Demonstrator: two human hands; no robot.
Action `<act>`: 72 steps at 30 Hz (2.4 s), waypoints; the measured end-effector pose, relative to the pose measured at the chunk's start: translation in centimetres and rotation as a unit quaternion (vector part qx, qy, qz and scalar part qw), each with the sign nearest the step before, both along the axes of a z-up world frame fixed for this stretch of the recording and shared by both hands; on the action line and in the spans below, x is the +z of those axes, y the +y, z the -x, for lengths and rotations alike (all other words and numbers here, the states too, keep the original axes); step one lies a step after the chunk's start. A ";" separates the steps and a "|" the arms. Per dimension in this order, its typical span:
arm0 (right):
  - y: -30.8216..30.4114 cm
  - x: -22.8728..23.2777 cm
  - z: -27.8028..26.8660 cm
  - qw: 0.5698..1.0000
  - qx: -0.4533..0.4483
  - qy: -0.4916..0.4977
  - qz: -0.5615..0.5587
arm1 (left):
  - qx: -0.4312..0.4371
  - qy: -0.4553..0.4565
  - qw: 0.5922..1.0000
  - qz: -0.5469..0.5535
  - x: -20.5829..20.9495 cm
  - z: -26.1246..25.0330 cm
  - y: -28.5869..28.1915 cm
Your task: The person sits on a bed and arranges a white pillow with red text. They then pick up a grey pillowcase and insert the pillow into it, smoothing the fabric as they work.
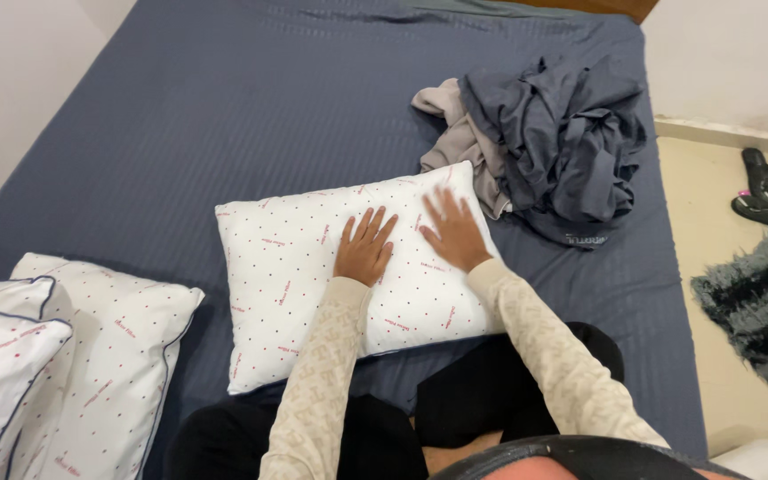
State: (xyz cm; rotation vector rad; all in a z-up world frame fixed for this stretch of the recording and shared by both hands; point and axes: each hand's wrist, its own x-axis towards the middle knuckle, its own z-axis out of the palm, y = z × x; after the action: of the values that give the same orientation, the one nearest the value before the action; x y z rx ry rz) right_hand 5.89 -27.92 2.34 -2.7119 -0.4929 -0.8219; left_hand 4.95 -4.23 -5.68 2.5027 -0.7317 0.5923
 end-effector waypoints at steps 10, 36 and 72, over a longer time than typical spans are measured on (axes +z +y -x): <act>-0.5 -2.3 1.3 0.996 -0.009 0.084 -0.037 | 0.002 0.002 1.000 -0.001 0.5 -0.1 -0.1; -1.4 -3.7 9.4 0.969 -0.056 0.240 -0.019 | 0.097 -0.034 0.994 -0.030 2.9 8.1 -3.3; 0.7 -5.5 7.3 0.987 -0.011 0.161 -0.008 | 0.106 0.068 0.992 0.013 1.8 8.5 13.3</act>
State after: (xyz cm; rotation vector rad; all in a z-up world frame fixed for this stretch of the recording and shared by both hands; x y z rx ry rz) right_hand -1.41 -27.25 -3.17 -2.7640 -0.3815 -0.3752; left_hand -3.53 9.09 -3.86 2.5857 -0.4076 0.4935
